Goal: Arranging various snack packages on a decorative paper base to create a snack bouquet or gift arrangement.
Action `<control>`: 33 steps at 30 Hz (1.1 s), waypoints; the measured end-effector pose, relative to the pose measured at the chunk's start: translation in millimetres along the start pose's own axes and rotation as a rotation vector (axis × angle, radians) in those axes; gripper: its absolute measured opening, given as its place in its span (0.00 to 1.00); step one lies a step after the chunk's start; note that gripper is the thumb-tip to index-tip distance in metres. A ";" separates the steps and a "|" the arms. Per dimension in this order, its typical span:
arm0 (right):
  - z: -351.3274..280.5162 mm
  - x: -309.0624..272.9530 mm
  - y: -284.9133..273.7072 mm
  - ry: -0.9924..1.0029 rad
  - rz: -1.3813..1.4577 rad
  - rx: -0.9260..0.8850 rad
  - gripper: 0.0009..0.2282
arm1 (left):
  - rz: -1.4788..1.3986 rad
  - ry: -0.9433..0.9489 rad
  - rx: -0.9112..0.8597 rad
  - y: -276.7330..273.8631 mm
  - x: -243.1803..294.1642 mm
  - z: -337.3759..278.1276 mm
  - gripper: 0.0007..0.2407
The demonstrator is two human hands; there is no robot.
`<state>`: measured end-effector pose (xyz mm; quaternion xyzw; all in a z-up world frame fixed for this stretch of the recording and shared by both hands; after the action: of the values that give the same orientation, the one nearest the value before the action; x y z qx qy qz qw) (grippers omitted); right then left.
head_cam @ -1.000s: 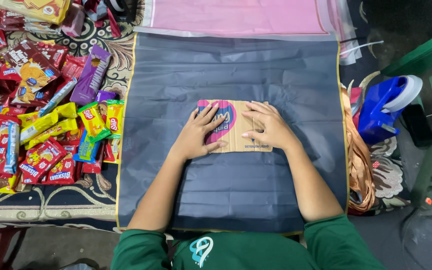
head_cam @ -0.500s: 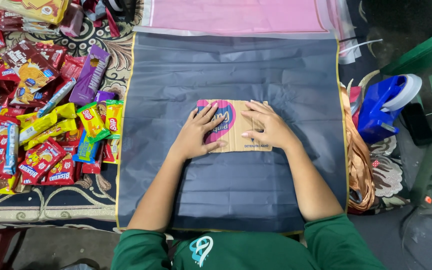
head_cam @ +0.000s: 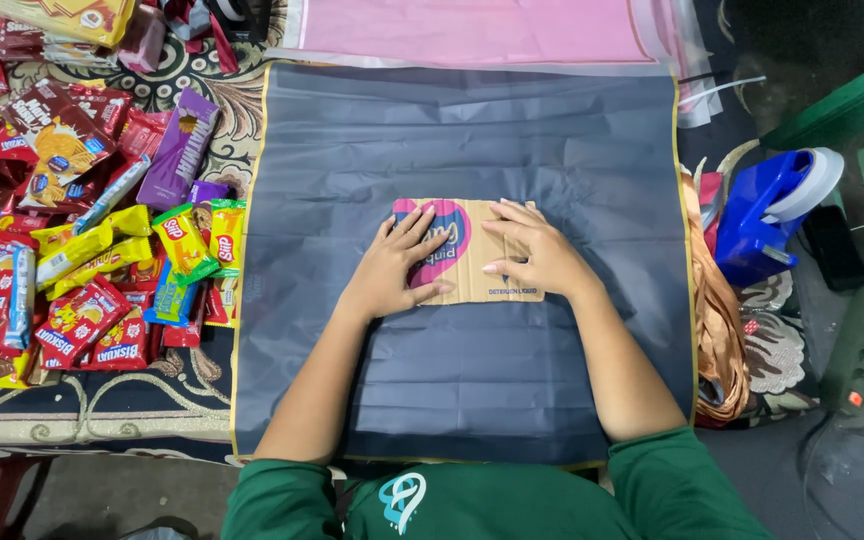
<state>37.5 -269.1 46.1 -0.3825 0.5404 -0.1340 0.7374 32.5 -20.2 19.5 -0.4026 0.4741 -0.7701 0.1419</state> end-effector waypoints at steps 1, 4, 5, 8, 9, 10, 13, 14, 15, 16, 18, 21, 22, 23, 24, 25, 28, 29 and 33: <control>-0.2 -0.1 0.0 0.000 0.000 0.000 0.28 | 0.000 0.000 0.000 0.4 0.0 0.0 0.35; 0.0 0.9 -0.2 -0.004 0.007 0.003 0.28 | -0.006 -0.004 0.002 1.1 -0.9 0.5 0.36; 0.1 1.8 0.5 -0.014 -0.007 0.005 0.28 | 0.001 -0.002 0.000 1.5 -1.5 0.5 0.36; -0.3 1.9 1.1 -0.025 -0.021 0.009 0.28 | 0.002 -0.001 0.001 1.2 -1.3 0.2 0.35; -0.1 1.5 0.8 -0.025 -0.022 0.012 0.28 | -0.004 -0.001 0.002 0.5 -0.9 0.3 0.35; 0.0 2.9 1.3 -0.026 -0.022 0.011 0.28 | -0.003 -0.002 0.003 -0.2 -0.8 0.3 0.35; -0.6 3.8 1.4 -0.030 -0.027 0.012 0.28 | -0.004 -0.001 -0.005 -1.0 0.2 0.6 0.35; -0.9 1.9 0.6 -0.029 -0.025 0.012 0.28 | -0.005 0.000 -0.005 -1.3 0.9 0.6 0.35; 0.1 -0.3 -0.3 -0.030 -0.023 0.013 0.28 | -0.005 0.000 -0.004 -2.4 1.1 0.7 0.35; 1.0 1.4 -0.1 -0.032 -0.023 0.013 0.28 | -0.003 0.000 -0.003 -2.9 1.0 1.1 0.35; 0.2 4.5 1.4 -0.049 -0.029 0.016 0.28 | -0.008 -0.005 -0.004 -2.2 1.1 0.8 0.35; -0.3 10.9 4.3 -0.072 -0.059 0.012 0.28 | -0.010 -0.005 -0.004 -2.1 0.9 0.8 0.35; -0.8 11.3 5.7 -0.073 -0.059 0.011 0.28 | -0.010 -0.006 -0.004 -2.4 1.1 1.4 0.35; -1.1 10.7 7.2 -0.095 -0.087 0.010 0.28 | -0.010 -0.005 -0.002 -3.0 1.3 1.6 0.35; -1.4 10.0 8.8 -0.117 -0.116 0.009 0.27 | -0.010 -0.004 0.000 -3.5 1.7 1.7 0.35; -1.4 3.9 8.2 -0.119 -0.114 0.007 0.27 | -0.009 -0.007 0.001 -3.2 1.7 1.8 0.35; -0.9 -13.5 7.8 -0.161 -0.165 -0.057 0.24 | -0.017 -0.006 0.012 -2.4 1.1 2.0 0.35; 0.0 -14.1 9.8 -0.090 -0.201 -0.143 0.21 | -0.020 -0.004 0.014 -2.0 0.4 1.2 0.35; 3.1 -24.9 12.7 0.092 -0.282 -0.318 0.23 | -0.025 -0.005 0.031 4.5 -5.3 -2.5 0.35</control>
<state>28.1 -244.1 54.8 -0.5593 0.5288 -0.1660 0.6164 33.3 -17.7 12.6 -0.4084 0.4566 -0.7780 0.1396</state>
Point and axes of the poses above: each hand's wrist, its own z-axis towards the middle knuckle, its own y-axis out of the palm, x = y × z, the point moved 4 cm from there along z, towards the middle knuckle, and after that the axes turned 1 degree about y, right-handed, at the moved point
